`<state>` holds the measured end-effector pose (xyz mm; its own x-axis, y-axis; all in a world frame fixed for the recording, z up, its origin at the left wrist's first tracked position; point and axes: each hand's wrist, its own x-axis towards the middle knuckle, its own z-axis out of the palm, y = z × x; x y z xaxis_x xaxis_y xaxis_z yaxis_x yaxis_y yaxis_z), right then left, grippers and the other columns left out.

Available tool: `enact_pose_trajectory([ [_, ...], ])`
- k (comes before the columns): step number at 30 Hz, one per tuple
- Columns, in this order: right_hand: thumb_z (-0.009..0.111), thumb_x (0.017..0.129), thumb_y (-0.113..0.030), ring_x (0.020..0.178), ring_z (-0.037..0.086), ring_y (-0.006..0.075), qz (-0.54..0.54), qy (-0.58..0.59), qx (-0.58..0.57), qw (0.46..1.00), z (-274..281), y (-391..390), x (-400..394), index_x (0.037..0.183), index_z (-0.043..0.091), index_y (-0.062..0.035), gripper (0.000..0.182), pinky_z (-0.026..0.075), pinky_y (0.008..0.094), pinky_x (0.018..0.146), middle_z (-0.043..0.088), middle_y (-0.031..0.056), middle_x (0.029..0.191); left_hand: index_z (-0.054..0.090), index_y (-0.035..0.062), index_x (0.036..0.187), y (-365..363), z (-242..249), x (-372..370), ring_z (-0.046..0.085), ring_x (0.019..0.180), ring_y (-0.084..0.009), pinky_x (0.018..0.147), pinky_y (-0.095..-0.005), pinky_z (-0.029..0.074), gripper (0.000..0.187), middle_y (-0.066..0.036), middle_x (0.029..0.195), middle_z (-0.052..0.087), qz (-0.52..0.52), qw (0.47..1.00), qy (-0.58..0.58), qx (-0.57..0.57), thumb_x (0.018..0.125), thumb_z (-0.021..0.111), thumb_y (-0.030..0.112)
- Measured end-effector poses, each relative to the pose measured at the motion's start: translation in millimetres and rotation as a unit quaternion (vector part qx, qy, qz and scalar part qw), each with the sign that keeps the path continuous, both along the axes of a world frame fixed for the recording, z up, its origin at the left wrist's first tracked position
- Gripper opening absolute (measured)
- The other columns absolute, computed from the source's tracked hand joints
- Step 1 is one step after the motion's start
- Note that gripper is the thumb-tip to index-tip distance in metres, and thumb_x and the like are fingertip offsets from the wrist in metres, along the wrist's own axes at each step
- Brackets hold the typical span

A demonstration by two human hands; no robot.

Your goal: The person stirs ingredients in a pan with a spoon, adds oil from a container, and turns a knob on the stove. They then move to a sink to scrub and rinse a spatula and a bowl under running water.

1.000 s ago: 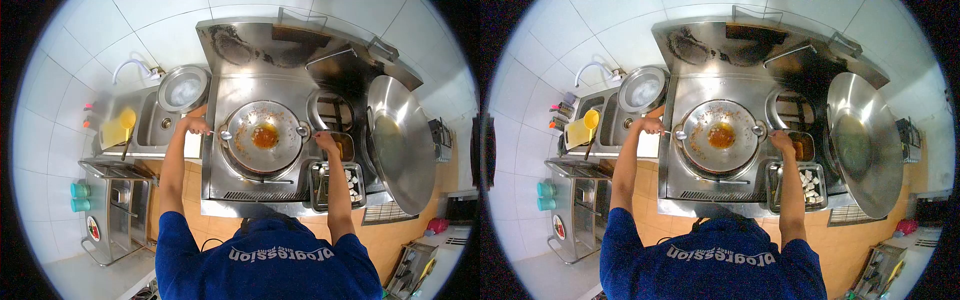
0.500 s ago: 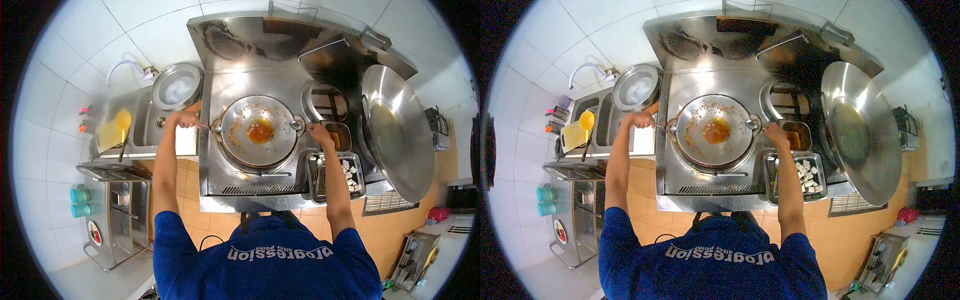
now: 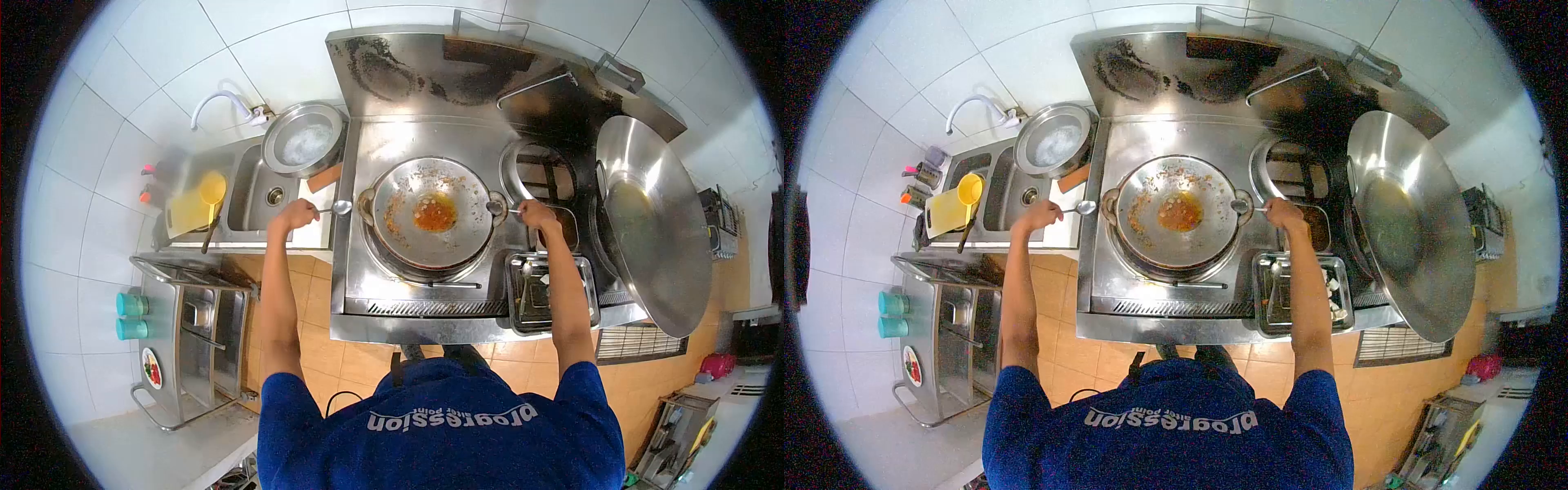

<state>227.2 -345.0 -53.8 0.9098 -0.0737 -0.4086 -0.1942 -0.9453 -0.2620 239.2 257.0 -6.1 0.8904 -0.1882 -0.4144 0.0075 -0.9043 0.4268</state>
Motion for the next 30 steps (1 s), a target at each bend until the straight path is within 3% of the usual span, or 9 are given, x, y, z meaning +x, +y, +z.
enact_pose_trajectory([
  [7, 0.054, 0.077, -0.019, 0.097, 0.061, 0.035, 0.004, -0.004, -0.108, 0.994, 17.1, -6.6, -19.0, 0.104, 0.062, -0.0076, 0.03, 0.047, 0.044, 0.082, 0.063, 0.0186, 0.104, 0.063, 0.0004, 0.079, -21.0, -21.3, -100.7, 0.043, 0.054, -0.0111, 0.051, -0.0281, 0.034, 0.027, -0.001, 0.056, 0.046, 0.195, 0.952, -0.07, -0.225, 0.083, 0.047, 0.021],
  [10, 0.053, 0.076, -0.017, 0.097, 0.06, 0.0378, -0.094, 0.009, -0.075, 0.993, 12.9, -3.5, -51.6, 0.104, 0.061, -0.0035, 0.032, 0.046, 0.0454, 0.082, 0.062, 0.0236, 0.1, 0.062, -0.0001, 0.079, -30.5, -48.4, -116.8, 0.039, 0.053, -0.0084, 0.049, -0.0269, 0.031, 0.025, 0.001, 0.055, 0.042, 0.274, 0.913, -0.087, -0.289, 0.085, 0.046, 0.019],
  [11, 0.052, 0.077, -0.017, 0.095, 0.06, 0.0382, -0.13, -0.082, 0.031, 0.988, -8.2, -2.1, -56.8, 0.103, 0.061, -0.0038, 0.03, 0.046, 0.0443, 0.082, 0.062, 0.0244, 0.098, 0.062, -0.0003, 0.079, -33.7, -59.1, -120.6, 0.037, 0.053, -0.0076, 0.049, -0.0266, 0.03, 0.024, 0.002, 0.055, 0.04, 0.301, 0.896, -0.091, -0.315, 0.084, 0.046, 0.018],
  [15, 0.052, 0.079, -0.017, 0.089, 0.061, 0.0376, -0.232, -0.246, 0.274, 0.901, -103.1, 12.5, -53.6, 0.1, 0.061, -0.0038, 0.026, 0.046, 0.041, 0.08, 0.064, 0.0222, 0.09, 0.064, -0.0027, 0.083, -53.8, -66.5, -102.8, 0.047, 0.059, -0.0125, 0.056, -0.0295, 0.038, 0.028, -0.004, 0.061, 0.053, 0.325, 0.897, -0.143, -0.263, 0.082, 0.048, 0.02],
  [19, 0.054, 0.079, -0.019, 0.088, 0.061, 0.0342, -0.369, -0.202, 0.245, 0.874, -75.9, 47.2, -48.1, 0.097, 0.063, -0.0047, 0.025, 0.046, 0.0398, 0.078, 0.064, 0.0194, 0.088, 0.068, 0.0013, 0.086, -47.5, -73.5, -72.4, 0.062, 0.075, -0.0258, 0.07, -0.0355, 0.046, 0.032, -0.016, 0.076, 0.065, 0.33, 0.924, -0.105, -0.161, 0.079, 0.051, 0.027],
  [21, 0.056, 0.077, -0.021, 0.089, 0.062, 0.0334, -0.288, -0.247, 0.228, 0.897, -82.9, 25.8, -46.0, 0.097, 0.064, -0.0065, 0.026, 0.046, 0.0391, 0.078, 0.065, 0.019, 0.09, 0.069, 0.0034, 0.086, -41.8, -65.3, -62.9, 0.064, 0.081, -0.0303, 0.074, -0.0372, 0.047, 0.033, -0.02, 0.081, 0.066, 0.312, 0.941, -0.084, -0.099, 0.077, 0.052, 0.03],
  [23, 0.055, 0.08, -0.022, 0.071, 0.06, 0.0235, -0.232, -0.211, 0.106, 0.944, -66.7, 8.3, -51.0, 0.093, 0.067, -0.0112, 0.021, 0.046, 0.0378, 0.069, 0.065, 0.0104, 0.08, 0.07, 0.0066, 0.085, -39.0, -53.7, -56.5, 0.062, 0.092, -0.0361, 0.082, -0.0395, 0.047, 0.034, -0.023, 0.088, 0.065, 0.258, 0.964, -0.029, -0.058, 0.075, 0.052, 0.034],
  [28, 0.055, 0.076, -0.02, 0.07, 0.058, 0.0194, -0.143, -0.134, 0.192, 0.962, -48.0, -19.8, -42.1, 0.083, 0.068, -0.0066, 0.019, 0.044, 0.0332, 0.067, 0.063, 0.0087, 0.073, 0.066, 0.0012, 0.076, -40.7, -43.4, -34.7, 0.059, 0.07, -0.0227, 0.066, -0.0332, 0.045, 0.03, -0.013, 0.071, 0.063, 0.138, 0.983, 0.0, -0.124, 0.071, 0.049, 0.026],
  [30, 0.055, 0.076, -0.018, 0.068, 0.056, 0.0178, -0.117, -0.107, 0.222, 0.962, -46.4, -24.6, -34.5, 0.08, 0.067, -0.0049, 0.018, 0.043, 0.0316, 0.065, 0.062, 0.0067, 0.071, 0.06, 0.0011, 0.067, -50.7, -36.6, -26.0, 0.047, 0.062, -0.0163, 0.059, -0.03, 0.038, 0.023, -0.006, 0.063, 0.054, 0.135, 0.972, 0.033, -0.187, 0.07, 0.048, 0.021],
])
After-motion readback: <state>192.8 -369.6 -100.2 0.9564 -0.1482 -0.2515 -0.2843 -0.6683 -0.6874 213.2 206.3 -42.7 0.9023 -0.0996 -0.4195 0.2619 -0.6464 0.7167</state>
